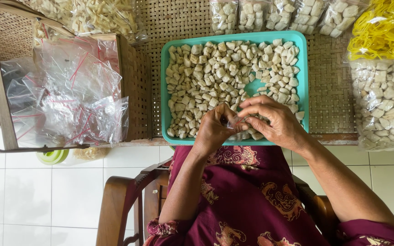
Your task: The person picks up several small white food items from a teal tray and places them into a small clear plastic bag, then seals the bag with a yellow rubber band.
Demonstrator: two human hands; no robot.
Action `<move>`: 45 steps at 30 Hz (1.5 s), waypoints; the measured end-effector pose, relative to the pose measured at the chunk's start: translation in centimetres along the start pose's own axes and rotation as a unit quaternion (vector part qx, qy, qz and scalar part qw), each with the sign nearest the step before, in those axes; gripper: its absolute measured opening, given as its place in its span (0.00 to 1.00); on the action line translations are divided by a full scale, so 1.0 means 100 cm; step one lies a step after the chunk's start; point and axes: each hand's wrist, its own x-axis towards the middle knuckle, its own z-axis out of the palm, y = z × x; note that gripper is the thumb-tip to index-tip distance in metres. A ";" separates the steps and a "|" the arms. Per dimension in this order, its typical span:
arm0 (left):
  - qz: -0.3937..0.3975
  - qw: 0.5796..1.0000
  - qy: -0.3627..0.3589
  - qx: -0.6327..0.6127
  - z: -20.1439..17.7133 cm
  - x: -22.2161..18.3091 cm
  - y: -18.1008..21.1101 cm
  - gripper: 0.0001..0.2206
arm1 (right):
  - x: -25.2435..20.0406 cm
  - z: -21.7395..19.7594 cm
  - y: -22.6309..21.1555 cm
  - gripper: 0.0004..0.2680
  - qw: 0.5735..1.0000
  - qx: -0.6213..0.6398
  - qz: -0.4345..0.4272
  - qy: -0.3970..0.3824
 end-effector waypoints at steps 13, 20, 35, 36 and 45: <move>0.040 0.994 -0.065 -0.082 0.000 0.004 -0.014 0.16 | 0.001 -0.005 0.000 0.07 1.000 0.014 0.027 -0.006; 0.033 0.989 -0.091 -0.113 0.001 0.004 -0.025 0.17 | -0.006 -0.004 0.011 0.04 0.999 0.010 0.048 -0.021; 0.045 0.996 -0.030 0.067 -0.013 -0.004 -0.011 0.10 | -0.006 -0.004 0.005 0.04 0.999 -0.028 0.040 -0.014; 0.045 0.996 -0.030 0.067 -0.011 -0.003 -0.010 0.10 | -0.006 -0.003 0.006 0.04 0.999 -0.028 0.040 -0.014; 0.014 0.999 -0.030 0.035 -0.011 0.000 -0.010 0.17 | -0.001 -0.003 -0.009 0.07 1.000 0.003 0.009 -0.022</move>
